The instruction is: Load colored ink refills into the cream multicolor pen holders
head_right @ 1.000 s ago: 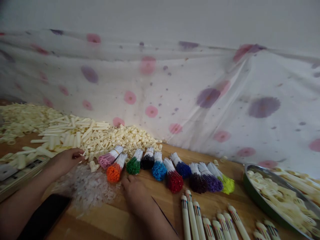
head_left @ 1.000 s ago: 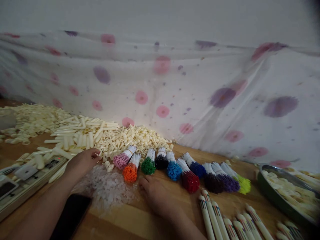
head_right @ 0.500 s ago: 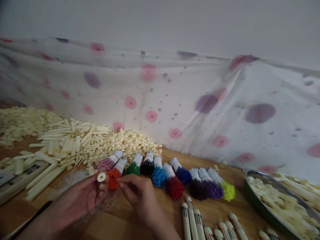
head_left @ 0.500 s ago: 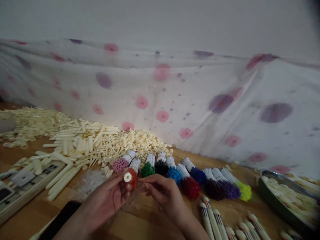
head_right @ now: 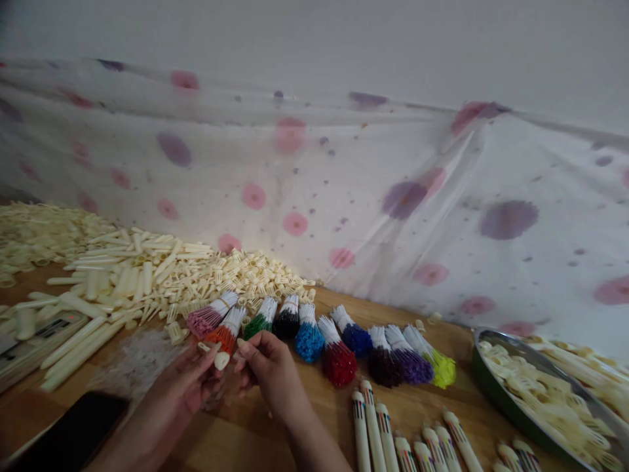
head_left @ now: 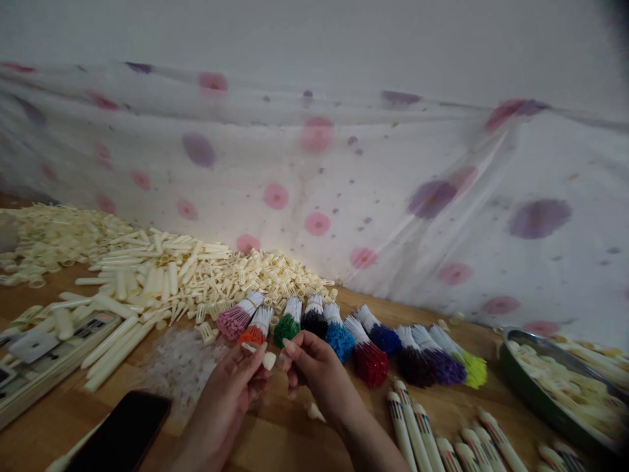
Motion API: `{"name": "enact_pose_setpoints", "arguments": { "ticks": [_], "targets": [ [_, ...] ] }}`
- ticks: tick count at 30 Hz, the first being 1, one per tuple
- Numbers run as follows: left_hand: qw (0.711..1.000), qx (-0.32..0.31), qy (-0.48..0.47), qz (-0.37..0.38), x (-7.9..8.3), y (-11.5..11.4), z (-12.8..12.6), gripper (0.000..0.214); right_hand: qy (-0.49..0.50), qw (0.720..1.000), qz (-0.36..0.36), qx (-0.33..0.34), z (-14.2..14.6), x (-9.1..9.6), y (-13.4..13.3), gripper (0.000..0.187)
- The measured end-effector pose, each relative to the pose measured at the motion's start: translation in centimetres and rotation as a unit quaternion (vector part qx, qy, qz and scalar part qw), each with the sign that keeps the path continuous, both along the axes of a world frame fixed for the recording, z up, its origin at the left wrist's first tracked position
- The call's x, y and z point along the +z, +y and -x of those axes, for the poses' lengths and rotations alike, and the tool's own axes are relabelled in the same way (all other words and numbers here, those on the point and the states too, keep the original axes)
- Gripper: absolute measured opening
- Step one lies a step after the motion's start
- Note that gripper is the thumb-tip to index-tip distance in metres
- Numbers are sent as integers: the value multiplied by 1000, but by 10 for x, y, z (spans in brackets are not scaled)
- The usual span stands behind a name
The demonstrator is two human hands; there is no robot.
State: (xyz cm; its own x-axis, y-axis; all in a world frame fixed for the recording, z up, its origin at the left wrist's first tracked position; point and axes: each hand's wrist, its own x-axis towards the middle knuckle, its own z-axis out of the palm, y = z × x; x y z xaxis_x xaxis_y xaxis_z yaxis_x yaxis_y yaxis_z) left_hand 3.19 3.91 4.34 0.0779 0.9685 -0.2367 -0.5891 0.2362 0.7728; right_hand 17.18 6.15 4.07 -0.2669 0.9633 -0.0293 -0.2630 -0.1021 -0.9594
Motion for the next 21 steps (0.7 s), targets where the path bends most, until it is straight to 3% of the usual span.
{"name": "enact_pose_setpoints", "arguments": {
  "ticks": [6, 16, 21],
  "targets": [
    [1000, 16, 26, -4, 0, -2, -6, 30, 2, 1000, -6, 6, 4, -2, -2, 44],
    [998, -3, 58, -22, -5, -4, -4, 25, -40, 999, -32, -13, 7, 2, -5, 48],
    [995, 5, 86, -41, -3, -4, -5, 25, -149, 980, -97, -92, 7, 2, -10, 34]
  ]
}}
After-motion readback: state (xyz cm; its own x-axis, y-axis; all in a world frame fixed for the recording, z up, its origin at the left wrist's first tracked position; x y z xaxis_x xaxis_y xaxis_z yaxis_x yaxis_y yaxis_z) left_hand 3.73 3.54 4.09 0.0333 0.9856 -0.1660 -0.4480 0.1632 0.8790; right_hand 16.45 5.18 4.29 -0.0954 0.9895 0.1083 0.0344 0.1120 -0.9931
